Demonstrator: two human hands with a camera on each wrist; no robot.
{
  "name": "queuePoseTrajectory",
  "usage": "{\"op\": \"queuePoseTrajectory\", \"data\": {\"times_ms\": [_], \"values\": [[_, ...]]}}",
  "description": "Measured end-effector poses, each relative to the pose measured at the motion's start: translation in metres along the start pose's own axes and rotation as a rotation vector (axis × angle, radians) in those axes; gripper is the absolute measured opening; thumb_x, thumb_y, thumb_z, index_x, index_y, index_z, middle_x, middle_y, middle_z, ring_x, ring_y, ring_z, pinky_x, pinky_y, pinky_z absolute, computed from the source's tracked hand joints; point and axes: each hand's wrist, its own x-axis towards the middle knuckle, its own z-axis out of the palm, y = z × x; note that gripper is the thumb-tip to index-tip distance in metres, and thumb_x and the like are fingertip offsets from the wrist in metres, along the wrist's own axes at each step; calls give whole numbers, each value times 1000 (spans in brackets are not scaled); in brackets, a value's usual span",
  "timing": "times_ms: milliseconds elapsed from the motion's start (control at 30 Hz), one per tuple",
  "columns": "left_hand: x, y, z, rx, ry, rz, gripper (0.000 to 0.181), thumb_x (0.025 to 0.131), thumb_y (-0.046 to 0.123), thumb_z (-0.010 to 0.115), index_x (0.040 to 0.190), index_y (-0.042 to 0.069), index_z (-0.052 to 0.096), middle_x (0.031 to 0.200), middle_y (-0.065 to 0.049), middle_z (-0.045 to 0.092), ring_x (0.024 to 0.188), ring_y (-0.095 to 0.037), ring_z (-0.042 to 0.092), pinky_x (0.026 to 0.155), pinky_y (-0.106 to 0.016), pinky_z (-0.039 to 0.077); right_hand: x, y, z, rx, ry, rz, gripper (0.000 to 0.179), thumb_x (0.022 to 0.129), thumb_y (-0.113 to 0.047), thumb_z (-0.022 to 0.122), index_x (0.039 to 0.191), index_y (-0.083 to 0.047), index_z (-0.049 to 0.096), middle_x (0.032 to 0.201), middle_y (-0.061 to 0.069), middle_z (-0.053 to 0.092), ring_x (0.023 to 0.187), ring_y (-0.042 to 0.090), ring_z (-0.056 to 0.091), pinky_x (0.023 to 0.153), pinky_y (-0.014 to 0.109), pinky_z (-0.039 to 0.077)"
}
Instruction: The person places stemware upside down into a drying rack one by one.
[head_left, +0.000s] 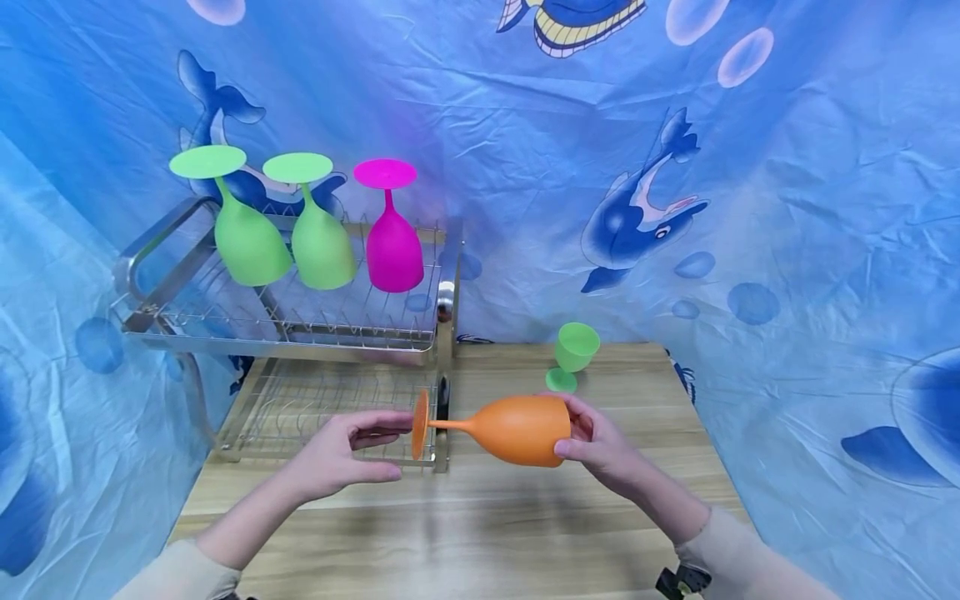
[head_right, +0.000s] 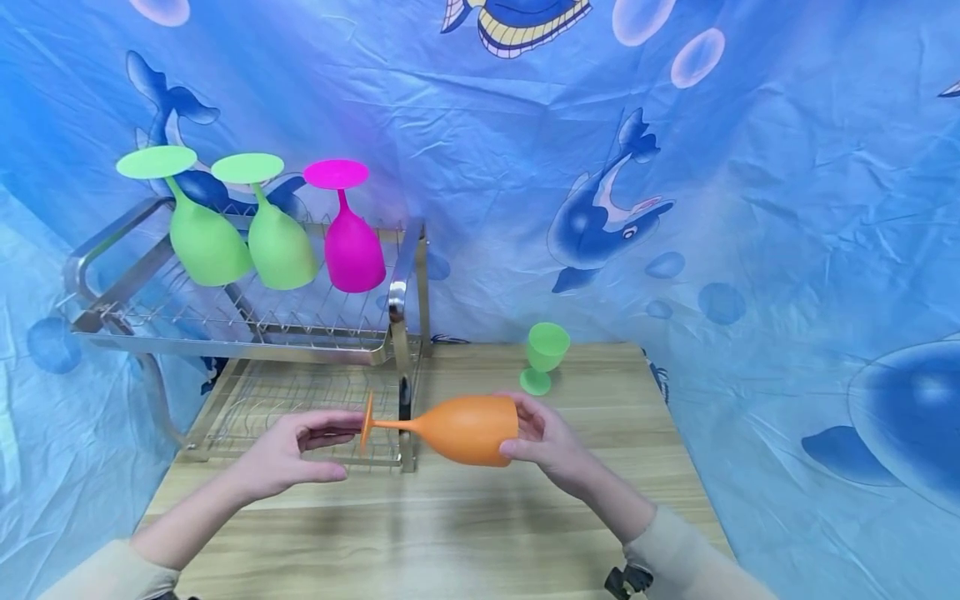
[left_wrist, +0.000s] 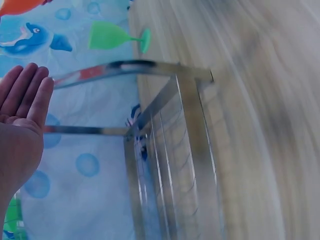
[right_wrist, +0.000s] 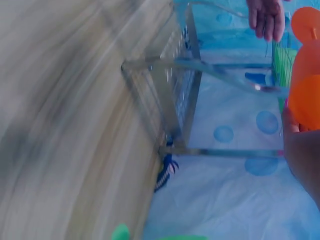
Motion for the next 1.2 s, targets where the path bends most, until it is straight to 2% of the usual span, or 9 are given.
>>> {"op": "queuePoseTrajectory", "data": {"times_ms": [233,367,467,533,633,767,933,1033,1200], "values": [[14,-1,27,-103,84,96,62,86,1,88,143,-4,63,142,-25,66,126,-14,68,107,-32,56,3,10,20,147,1,-34,49,101,-5,64,148,-8,51,135,6,64,120,16,66,107,30,56],[26,1,39,-170,81,187,65,87,-2,87,146,-5,60,148,-32,59,132,-16,66,107,-41,55,6,14,31,205,20,-18,43,99,-7,63,141,-9,53,130,3,66,116,14,66,106,28,55],[31,4,45,-241,78,237,66,89,-1,85,147,-10,56,147,-36,56,134,-17,65,107,-39,55,7,17,39,246,44,7,40,98,-8,64,138,-11,55,126,0,67,112,12,67,104,27,55],[34,8,48,-286,83,256,67,91,4,85,149,-11,54,147,-34,58,134,-16,65,108,-35,55,7,19,45,279,61,20,39,98,-8,65,136,-11,56,125,-1,68,110,11,67,104,26,55],[38,16,51,-366,79,272,67,95,9,83,150,-13,51,148,-21,63,135,-16,64,109,-31,53,8,22,52,331,77,30,36,99,-11,67,134,-10,57,124,-1,68,109,11,68,103,25,55],[44,25,55,-478,45,291,63,98,6,79,149,-15,50,147,-6,67,136,-16,63,109,-31,53,9,25,61,409,85,38,33,99,-13,69,130,-9,58,122,-1,69,108,12,68,102,25,56],[48,29,57,-546,35,292,50,99,4,76,147,-5,60,143,-3,70,134,-16,65,107,-29,55,12,28,69,496,92,48,32,99,-14,71,129,-10,59,120,-1,70,108,12,68,102,25,56],[50,30,58,-539,59,295,44,100,4,75,143,0,67,139,-3,72,131,-17,67,105,-29,57,14,28,72,518,97,60,35,98,-18,74,130,-11,60,121,-1,70,109,12,67,102,26,55],[52,32,56,-541,71,301,40,101,4,73,141,3,69,136,-3,74,129,-18,68,104,-29,58,18,30,77,536,75,83,43,96,-26,77,133,-11,60,126,0,69,112,14,65,104,26,54]]}}
